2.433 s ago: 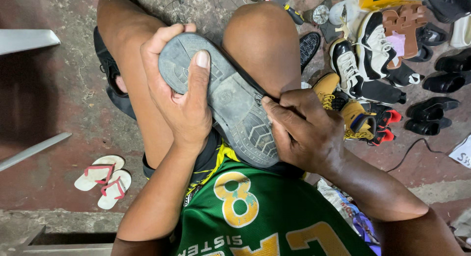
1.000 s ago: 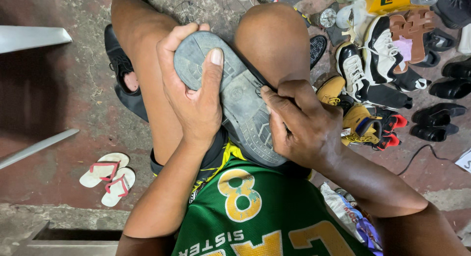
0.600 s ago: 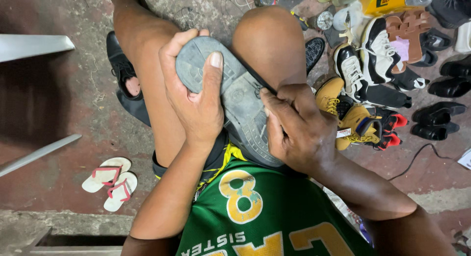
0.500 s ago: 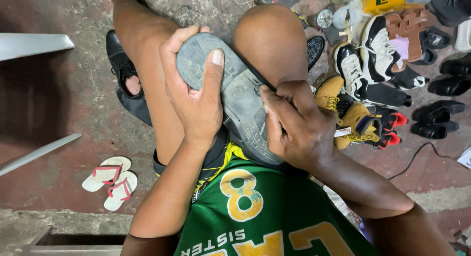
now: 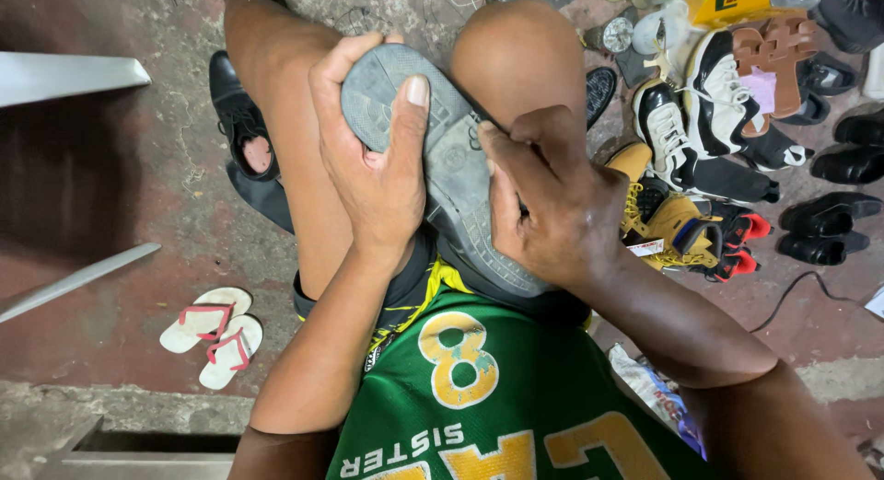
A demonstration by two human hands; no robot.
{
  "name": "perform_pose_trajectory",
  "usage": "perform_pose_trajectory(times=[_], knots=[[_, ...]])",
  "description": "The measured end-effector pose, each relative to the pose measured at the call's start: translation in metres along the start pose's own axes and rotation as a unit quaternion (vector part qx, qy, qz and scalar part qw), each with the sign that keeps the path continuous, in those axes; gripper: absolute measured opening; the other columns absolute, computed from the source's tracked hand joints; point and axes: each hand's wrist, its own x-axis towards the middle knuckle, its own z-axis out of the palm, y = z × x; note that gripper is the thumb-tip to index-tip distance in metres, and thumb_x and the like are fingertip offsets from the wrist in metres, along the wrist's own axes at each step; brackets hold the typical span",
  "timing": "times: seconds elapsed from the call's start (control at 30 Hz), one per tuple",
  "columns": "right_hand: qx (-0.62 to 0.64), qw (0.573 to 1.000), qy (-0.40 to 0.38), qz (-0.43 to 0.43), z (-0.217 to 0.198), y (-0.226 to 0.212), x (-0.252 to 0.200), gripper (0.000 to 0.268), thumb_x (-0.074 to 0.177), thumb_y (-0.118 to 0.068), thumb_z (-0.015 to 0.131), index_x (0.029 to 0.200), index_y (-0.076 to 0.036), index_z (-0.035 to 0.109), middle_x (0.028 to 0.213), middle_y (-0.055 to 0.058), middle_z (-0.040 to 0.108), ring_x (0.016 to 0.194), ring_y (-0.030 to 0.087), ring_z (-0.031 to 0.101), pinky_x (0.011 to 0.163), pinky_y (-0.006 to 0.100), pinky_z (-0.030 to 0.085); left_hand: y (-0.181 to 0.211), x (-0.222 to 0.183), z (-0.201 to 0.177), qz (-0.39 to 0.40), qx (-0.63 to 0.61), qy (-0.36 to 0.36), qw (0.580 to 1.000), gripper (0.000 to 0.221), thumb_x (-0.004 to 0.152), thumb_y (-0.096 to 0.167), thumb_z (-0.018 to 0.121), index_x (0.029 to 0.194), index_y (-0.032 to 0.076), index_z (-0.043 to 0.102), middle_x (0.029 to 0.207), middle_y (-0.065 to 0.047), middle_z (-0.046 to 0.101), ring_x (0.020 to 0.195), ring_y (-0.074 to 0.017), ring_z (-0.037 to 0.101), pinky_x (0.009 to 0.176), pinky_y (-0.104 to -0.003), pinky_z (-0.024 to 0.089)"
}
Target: The person stitches the sole of a shoe by hand using a needle and thread, repeatedly pulling the thread through the rubber sole material.
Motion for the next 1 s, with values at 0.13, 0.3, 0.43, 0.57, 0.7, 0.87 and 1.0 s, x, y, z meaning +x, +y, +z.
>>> perform_pose_trajectory(times=[0.13, 0.3, 0.43, 0.57, 0.7, 0.87, 1.0], knots=[[0.071, 0.997, -0.017, 0.013, -0.011, 0.014, 0.003, 0.025, 0.100, -0.004, 0.073, 0.124, -0.008, 0.072, 0.100, 0.007, 0.061, 0.080, 0.018, 0.063, 0.064, 0.030, 0.051, -0.001, 0.002, 0.001, -0.008, -0.061, 0.004, 0.998, 0.029, 0.112, 0.011, 0.067, 0.136, 0.002, 0.053, 0.129, -0.011, 0.064, 0.113, -0.0171, 0.059, 0.109, -0.029, 0.047], [0.183, 0.978, -0.027, 0.101, -0.051, 0.025, -0.018, 0.020, 0.110, -0.013, 0.067, 0.128, -0.005, 0.071, 0.097, 0.002, 0.063, 0.075, 0.005, 0.055, 0.063, 0.019, 0.043, -0.005, -0.007, -0.003, 0.019, -0.069, -0.002, 0.997, 0.028, 0.115, 0.013, 0.066, 0.137, 0.002, 0.052, 0.131, -0.011, 0.062, 0.117, -0.0164, 0.057, 0.110, -0.027, 0.044], [0.353, 0.921, 0.059, 0.156, -0.060, 0.027, -0.039, 0.031, 0.113, -0.025, 0.064, 0.131, 0.001, 0.065, 0.098, 0.004, 0.061, 0.072, 0.004, 0.048, 0.063, 0.016, 0.036, -0.008, -0.004, -0.004, 0.018, -0.077, -0.001, 0.997, 0.030, 0.113, 0.013, 0.066, 0.137, 0.001, 0.052, 0.130, -0.012, 0.062, 0.119, -0.0177, 0.059, 0.112, -0.029, 0.045], [0.564, 0.797, 0.115, 0.182, -0.039, 0.039, -0.054, 0.037, 0.113, -0.027, 0.067, 0.129, 0.006, 0.063, 0.086, 0.004, 0.059, 0.057, 0.003, 0.042, 0.051, 0.015, 0.032, -0.013, -0.003, -0.003, 0.034, -0.089, -0.004, 0.995, 0.030, 0.113, 0.014, 0.065, 0.137, 0.000, 0.052, 0.131, -0.014, 0.063, 0.121, -0.0185, 0.060, 0.114, -0.030, 0.045], [0.660, 0.711, 0.176, 0.171, -0.031, 0.031, -0.057, 0.027, 0.107, -0.025, 0.067, 0.117, -0.001, 0.059, 0.086, 0.004, 0.063, 0.059, 0.005, 0.052, 0.057, 0.018, 0.043, -0.012, -0.009, -0.003, 0.041, -0.111, 0.008, 0.993, 0.033, 0.112, 0.015, 0.063, 0.139, 0.000, 0.052, 0.130, -0.014, 0.063, 0.119, -0.0186, 0.059, 0.111, -0.030, 0.046], [0.324, 0.941, 0.089, 0.050, -0.006, 0.012, -0.029, 0.024, 0.097, -0.003, 0.068, 0.112, -0.001, 0.049, 0.123, 0.017, 0.067, 0.114, 0.023, 0.064, 0.100, 0.034, 0.051, -0.001, -0.014, -0.002, 0.081, -0.082, 0.014, 0.993, 0.029, 0.113, 0.018, 0.061, 0.135, 0.000, 0.054, 0.127, -0.013, 0.063, 0.117, -0.0184, 0.059, 0.109, -0.030, 0.046], [0.251, 0.963, 0.089, 0.033, 0.004, 0.009, -0.016, 0.026, 0.096, -0.002, 0.076, 0.116, -0.001, 0.058, 0.115, 0.012, 0.074, 0.103, 0.016, 0.072, 0.092, 0.030, 0.056, 0.008, -0.018, -0.002, 0.106, -0.067, 0.016, 0.992, 0.030, 0.112, 0.018, 0.061, 0.136, 0.001, 0.055, 0.126, -0.012, 0.063, 0.116, -0.0184, 0.060, 0.109, -0.030, 0.046]])
